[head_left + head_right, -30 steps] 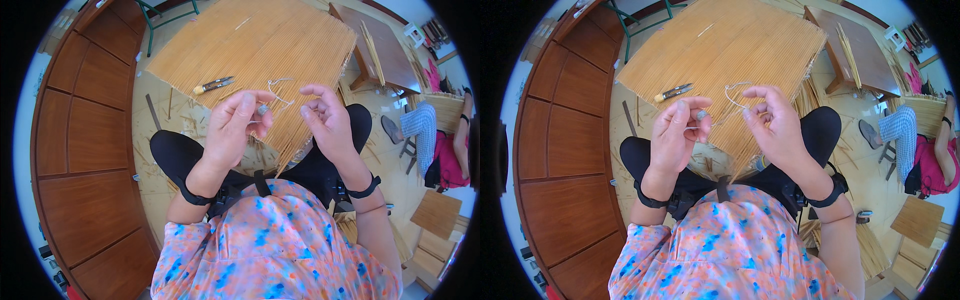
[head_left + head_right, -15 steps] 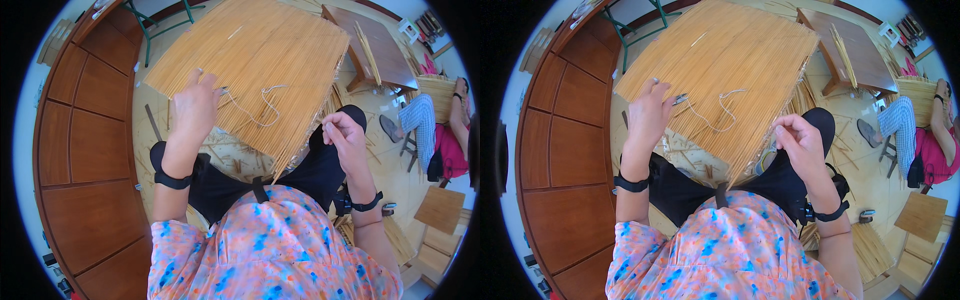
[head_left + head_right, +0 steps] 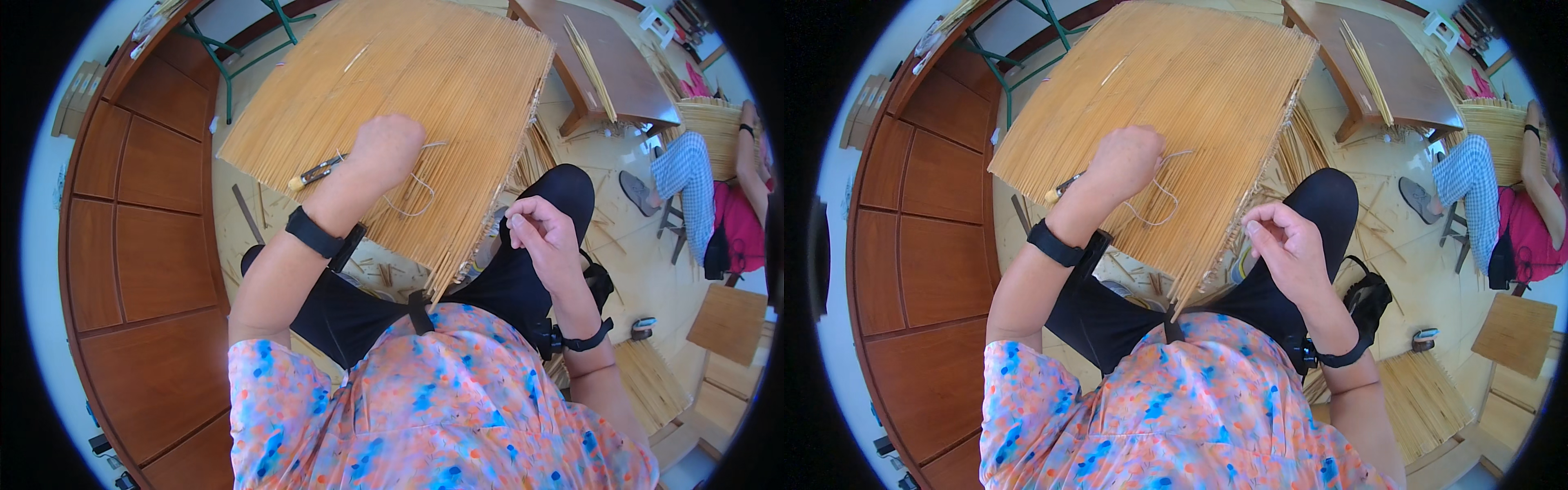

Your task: The person ties wooden sticks together with string to form a mat. They use a pair of snips to trim the wooden sticks and the string.

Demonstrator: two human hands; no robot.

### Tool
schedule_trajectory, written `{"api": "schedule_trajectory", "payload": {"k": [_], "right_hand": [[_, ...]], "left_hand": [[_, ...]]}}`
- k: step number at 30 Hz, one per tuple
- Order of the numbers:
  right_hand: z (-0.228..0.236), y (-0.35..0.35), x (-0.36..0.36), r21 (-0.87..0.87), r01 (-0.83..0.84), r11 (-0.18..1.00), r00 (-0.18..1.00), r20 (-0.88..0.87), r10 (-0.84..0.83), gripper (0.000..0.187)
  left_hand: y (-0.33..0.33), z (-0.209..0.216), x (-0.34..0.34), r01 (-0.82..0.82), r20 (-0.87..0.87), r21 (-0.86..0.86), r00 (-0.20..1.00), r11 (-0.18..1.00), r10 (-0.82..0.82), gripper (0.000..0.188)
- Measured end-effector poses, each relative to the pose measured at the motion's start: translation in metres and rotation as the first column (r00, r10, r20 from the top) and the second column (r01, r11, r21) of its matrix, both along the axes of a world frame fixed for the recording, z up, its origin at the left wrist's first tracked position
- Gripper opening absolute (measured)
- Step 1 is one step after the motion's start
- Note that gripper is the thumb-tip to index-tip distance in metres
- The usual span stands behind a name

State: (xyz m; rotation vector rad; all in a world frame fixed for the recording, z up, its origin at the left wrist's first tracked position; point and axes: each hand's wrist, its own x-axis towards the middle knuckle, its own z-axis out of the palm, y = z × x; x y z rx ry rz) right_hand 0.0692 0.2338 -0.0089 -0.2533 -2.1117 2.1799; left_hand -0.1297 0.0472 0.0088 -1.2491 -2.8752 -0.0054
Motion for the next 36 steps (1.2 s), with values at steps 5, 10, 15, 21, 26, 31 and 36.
{"api": "schedule_trajectory", "payload": {"k": [5, 10, 15, 21, 26, 31, 36], "right_hand": [[0.0, 0.004, 0.003, -0.035, -0.024, 0.999, 0.999, 0.027, 0.025, 0.01], [0.005, 0.003, 0.005, -0.044, -0.047, 0.998, 0.998, 0.028, 0.048, 0.01], [0.004, 0.004, 0.008, -0.036, -0.02, 0.999, 1.0, 0.016, 0.02, 0.009], [-0.017, -0.001, 0.017, -0.001, -0.014, 1.0, 0.996, 0.087, 0.014, 0.009], [-0.042, -0.009, 0.023, 0.02, -0.026, 0.999, 0.982, 0.187, 0.022, 0.013], [-0.037, -0.024, 0.023, -0.204, -0.067, 0.977, 0.911, 0.387, 0.143, 0.023], [-0.049, -0.028, 0.016, -0.351, -0.043, 0.936, 0.882, 0.427, 0.201, 0.026]], "left_hand": [[0.011, 0.007, 0.01, 0.021, -0.06, -0.066, 0.998, 0.998, -0.025, 0.011], [0.022, 0.013, 0.011, 0.065, -0.029, -0.2, 0.997, 0.978, -0.072, 0.01], [0.016, 0.003, -0.005, 0.065, -0.038, -0.06, 0.997, 0.996, -0.067, 0.007], [-0.022, 0.025, 0.002, 0.004, 0.268, 0.388, 0.956, 0.922, -0.117, 0.004], [-0.078, 0.053, 0.042, -0.3, 0.553, 0.745, 0.777, 0.596, -0.3, 0.006], [-0.166, 0.082, 0.088, -0.345, 0.447, 0.889, 0.798, 0.301, -0.404, 0.002], [-0.215, 0.088, 0.129, -0.233, 0.289, 0.945, 0.924, 0.231, -0.249, 0.008]]}}
